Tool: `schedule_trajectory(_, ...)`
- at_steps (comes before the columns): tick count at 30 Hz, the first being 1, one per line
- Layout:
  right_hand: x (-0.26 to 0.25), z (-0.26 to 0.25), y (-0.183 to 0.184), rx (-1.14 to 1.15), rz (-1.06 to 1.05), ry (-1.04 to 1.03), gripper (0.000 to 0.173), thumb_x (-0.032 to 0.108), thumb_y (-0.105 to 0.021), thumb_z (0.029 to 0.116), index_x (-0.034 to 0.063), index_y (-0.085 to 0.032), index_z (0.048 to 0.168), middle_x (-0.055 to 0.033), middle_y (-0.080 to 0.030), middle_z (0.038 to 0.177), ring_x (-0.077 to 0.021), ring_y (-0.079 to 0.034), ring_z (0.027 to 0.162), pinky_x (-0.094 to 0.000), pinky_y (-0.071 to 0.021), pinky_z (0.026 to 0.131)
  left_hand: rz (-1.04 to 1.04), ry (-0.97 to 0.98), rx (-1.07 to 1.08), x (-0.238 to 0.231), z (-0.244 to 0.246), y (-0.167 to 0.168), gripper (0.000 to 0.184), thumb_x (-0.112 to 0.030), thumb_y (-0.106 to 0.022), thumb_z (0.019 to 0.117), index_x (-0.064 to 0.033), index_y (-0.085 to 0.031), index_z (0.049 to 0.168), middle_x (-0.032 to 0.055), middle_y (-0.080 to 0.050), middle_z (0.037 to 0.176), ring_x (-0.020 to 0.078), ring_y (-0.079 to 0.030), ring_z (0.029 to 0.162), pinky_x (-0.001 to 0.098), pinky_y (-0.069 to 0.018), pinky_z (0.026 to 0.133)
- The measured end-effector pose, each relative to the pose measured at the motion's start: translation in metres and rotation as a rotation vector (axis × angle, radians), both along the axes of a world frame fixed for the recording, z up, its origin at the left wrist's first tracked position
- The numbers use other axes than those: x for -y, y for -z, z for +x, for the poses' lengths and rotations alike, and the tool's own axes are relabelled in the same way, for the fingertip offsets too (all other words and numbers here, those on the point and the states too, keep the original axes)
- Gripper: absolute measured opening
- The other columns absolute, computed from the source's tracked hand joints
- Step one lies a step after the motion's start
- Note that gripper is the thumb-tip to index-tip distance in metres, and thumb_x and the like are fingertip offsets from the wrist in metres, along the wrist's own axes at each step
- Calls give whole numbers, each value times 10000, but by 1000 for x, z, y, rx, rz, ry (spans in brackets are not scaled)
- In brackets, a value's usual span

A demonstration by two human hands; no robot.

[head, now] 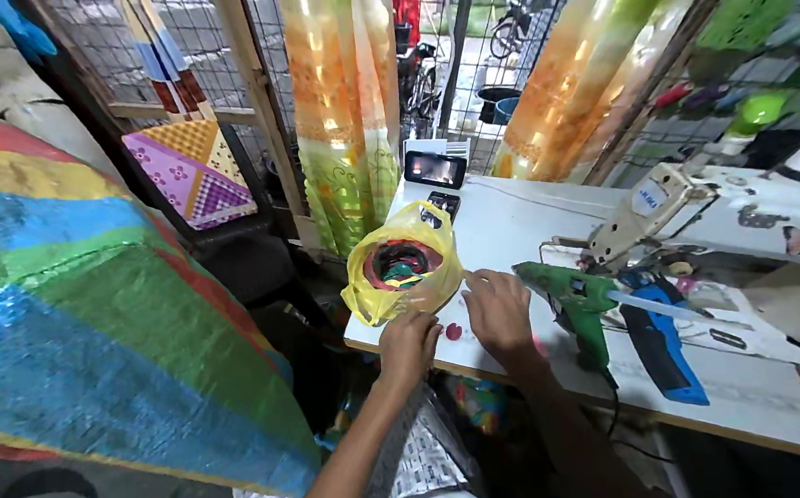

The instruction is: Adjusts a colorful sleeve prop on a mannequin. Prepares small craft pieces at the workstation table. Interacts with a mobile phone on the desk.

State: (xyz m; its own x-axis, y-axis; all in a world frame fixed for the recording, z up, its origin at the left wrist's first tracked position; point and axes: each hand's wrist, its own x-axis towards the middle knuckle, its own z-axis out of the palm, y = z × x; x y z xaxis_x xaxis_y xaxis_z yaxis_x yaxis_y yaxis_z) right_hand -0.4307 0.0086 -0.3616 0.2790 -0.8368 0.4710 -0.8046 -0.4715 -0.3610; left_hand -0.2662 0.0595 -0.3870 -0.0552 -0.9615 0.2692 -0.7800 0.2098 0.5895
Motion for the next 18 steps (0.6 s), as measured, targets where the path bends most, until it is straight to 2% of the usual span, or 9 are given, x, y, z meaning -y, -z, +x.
schedule_trajectory(4,14,20,-20,-70,10,-301,365,260,-530,1054,136,-661,1371,-112,-592,1451,-430,-450,1398,-677,-354,1067,-505,-107,68,2,-6,37,212,-235,-723,921,-33,-774,961,163,-722,932,307,-722,819,446,-599,712)
schedule_trajectory(6,20,24,-16,-160,114,-390,322,262,-511,1066,145,-724,1278,-88,-621,1423,-404,-425,1428,-677,-282,1123,-691,-198,89,-1,-5,35,249,-294,-745,888,-50,-757,938,156,-704,919,282,-694,805,397,-582,717)
schedule_trajectory(8,20,24,-13,-205,200,-416,317,202,-488,1065,117,-750,1222,-74,-656,1379,-383,-448,1420,-674,-237,1153,-657,-241,120,-3,1,24,397,-377,-757,866,-53,-750,1095,206,-706,1091,377,-680,978,506,-539,823)
schedule_trajectory(10,19,22,-6,-180,185,-417,303,203,-506,1058,115,-765,1189,-70,-691,1320,-379,-508,1366,-685,-257,1131,-480,-236,170,-1,8,19,592,-503,-694,887,-76,-698,1297,252,-624,1342,497,-571,1240,674,-431,956)
schedule_trajectory(11,18,21,-3,-165,176,-417,302,219,-513,1060,128,-769,1192,-68,-699,1304,-381,-527,1347,-691,-267,1123,-416,-237,174,0,11,21,608,-549,-665,896,-96,-704,1299,242,-599,1391,514,-515,1309,717,-376,999)
schedule_trajectory(13,19,18,-3,-157,213,-421,317,237,-499,1067,149,-758,1226,-62,-689,1326,-387,-512,1362,-702,-249,1132,-401,-250,172,1,16,25,535,-553,-601,938,-126,-750,1224,201,-627,1376,484,-516,1326,707,-362,1020)
schedule_trajectory(15,19,16,-5,-161,262,-428,332,243,-483,1075,155,-738,1269,-66,-664,1370,-391,-484,1387,-702,-223,1140,-445,-258,130,3,18,22,405,-431,-551,988,-136,-788,1134,165,-688,1281,428,-582,1264,669,-382,1011)
schedule_trajectory(17,17,14,-5,-164,255,-416,333,255,-489,1076,165,-736,1280,-77,-649,1392,-398,-465,1407,-707,-217,1146,-466,-271,127,9,24,10,279,-300,-600,987,-125,-804,1059,171,-712,1195,421,-629,1176,671,-408,970)
schedule_trajectory(18,16,13,-4,-164,240,-405,327,255,-496,1074,174,-741,1275,-94,-642,1398,-407,-462,1407,-706,-220,1148,-421,-272,156,13,29,1,234,-259,-637,977,-121,-799,1073,190,-702,1194,440,-623,1171,686,-412,963)
